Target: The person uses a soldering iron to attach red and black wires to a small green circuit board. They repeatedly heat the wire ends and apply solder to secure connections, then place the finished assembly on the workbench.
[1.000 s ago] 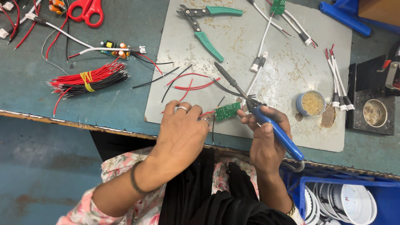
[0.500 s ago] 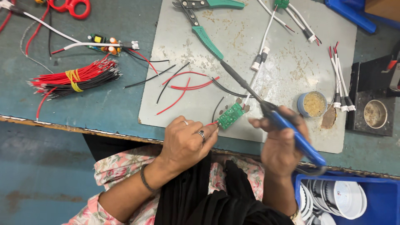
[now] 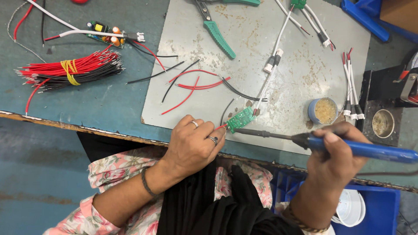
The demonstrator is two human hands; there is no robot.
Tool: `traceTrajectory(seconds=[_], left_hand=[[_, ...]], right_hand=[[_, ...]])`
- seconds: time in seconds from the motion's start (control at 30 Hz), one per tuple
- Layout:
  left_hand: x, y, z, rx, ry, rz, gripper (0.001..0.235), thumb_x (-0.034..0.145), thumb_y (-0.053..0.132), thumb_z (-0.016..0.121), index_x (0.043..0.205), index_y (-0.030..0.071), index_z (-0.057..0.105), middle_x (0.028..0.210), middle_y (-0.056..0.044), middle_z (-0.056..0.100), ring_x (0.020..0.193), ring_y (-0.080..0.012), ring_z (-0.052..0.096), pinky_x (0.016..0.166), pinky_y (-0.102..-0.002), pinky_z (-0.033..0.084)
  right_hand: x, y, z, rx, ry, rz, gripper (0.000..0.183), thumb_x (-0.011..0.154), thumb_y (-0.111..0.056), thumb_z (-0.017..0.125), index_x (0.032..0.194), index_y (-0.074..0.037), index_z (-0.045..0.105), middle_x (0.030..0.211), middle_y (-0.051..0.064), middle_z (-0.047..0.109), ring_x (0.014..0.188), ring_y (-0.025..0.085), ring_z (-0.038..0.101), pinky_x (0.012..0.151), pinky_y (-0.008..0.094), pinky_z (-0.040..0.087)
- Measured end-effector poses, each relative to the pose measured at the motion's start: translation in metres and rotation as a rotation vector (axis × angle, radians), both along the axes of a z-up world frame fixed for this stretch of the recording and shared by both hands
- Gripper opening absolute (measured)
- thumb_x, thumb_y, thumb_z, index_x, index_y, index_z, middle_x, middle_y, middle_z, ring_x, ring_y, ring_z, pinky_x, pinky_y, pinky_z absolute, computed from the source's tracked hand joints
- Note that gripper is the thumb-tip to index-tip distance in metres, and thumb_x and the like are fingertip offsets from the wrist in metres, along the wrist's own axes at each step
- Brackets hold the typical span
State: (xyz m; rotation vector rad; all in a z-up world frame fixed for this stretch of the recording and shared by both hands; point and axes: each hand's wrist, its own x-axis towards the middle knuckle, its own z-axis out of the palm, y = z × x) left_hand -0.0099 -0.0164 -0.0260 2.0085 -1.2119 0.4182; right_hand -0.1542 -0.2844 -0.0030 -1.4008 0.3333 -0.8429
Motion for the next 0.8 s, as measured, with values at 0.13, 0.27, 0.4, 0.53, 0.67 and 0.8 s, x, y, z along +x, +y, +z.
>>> traceTrajectory(seconds=[0.13,0.27,0.4,0.53,0.67,0.8], left_hand=[[0.0,0.0,0.0,-0.001,0.002,-0.006,0.008,0.087,0.012,0.077,0.089,0.005,0.074,0.071,-0.003,0.051,0.066,-0.0199,0.054,0.066,-0.038,0.04],[0.0,0.0,-0.001,0.004,-0.002,-0.001,0.007,0.087,0.011,0.077,0.087,0.005,0.073,0.071,-0.003,0.052,0.066,-0.0202,0.054,0.066,-0.038,0.04],[0.0,0.0,-0.002,0.006,0.0,-0.004,0.008,0.087,0.012,0.077,0.084,0.006,0.072,0.071,-0.003,0.052,0.067,-0.0208,0.055,0.066,-0.038,0.04],[0.001,0.0,-0.002,0.015,-0.005,-0.005,0.01,0.087,0.011,0.077,0.081,0.007,0.07,0.071,-0.004,0.052,0.067,-0.0213,0.056,0.067,-0.039,0.041],[0.002,0.001,-0.002,0.013,-0.008,-0.016,0.007,0.084,0.012,0.077,0.084,0.007,0.072,0.071,-0.003,0.052,0.067,-0.0216,0.056,0.066,-0.038,0.041],[0.003,0.002,-0.001,0.033,-0.024,-0.024,0.007,0.083,0.012,0.077,0.085,0.007,0.072,0.07,-0.003,0.052,0.068,-0.0218,0.057,0.066,-0.039,0.04]], right_hand=[[0.013,0.006,0.006,-0.013,0.138,-0.022,0.015,0.09,-0.006,0.062,0.084,0.008,0.06,0.079,0.016,0.065,0.049,0.005,0.042,0.046,0.016,0.027],[0.019,0.008,0.011,-0.025,0.165,0.015,0.014,0.089,-0.005,0.06,0.084,0.008,0.061,0.076,0.014,0.064,0.047,0.003,0.038,0.044,0.017,0.025],[0.025,0.007,0.013,-0.056,0.153,0.045,0.011,0.088,-0.004,0.06,0.087,0.007,0.061,0.075,0.014,0.066,0.046,0.003,0.038,0.044,0.017,0.025],[0.028,0.007,0.016,-0.045,0.174,0.091,0.009,0.09,-0.002,0.06,0.088,0.007,0.061,0.074,0.012,0.065,0.047,0.002,0.039,0.045,0.017,0.026],[0.03,0.006,0.019,-0.031,0.202,0.105,0.01,0.092,-0.002,0.061,0.086,0.007,0.061,0.075,0.011,0.064,0.052,0.005,0.045,0.05,0.019,0.03],[0.036,0.003,0.021,-0.047,0.203,0.13,0.011,0.093,-0.002,0.062,0.087,0.006,0.06,0.076,0.01,0.064,0.053,0.004,0.046,0.05,0.018,0.029]])
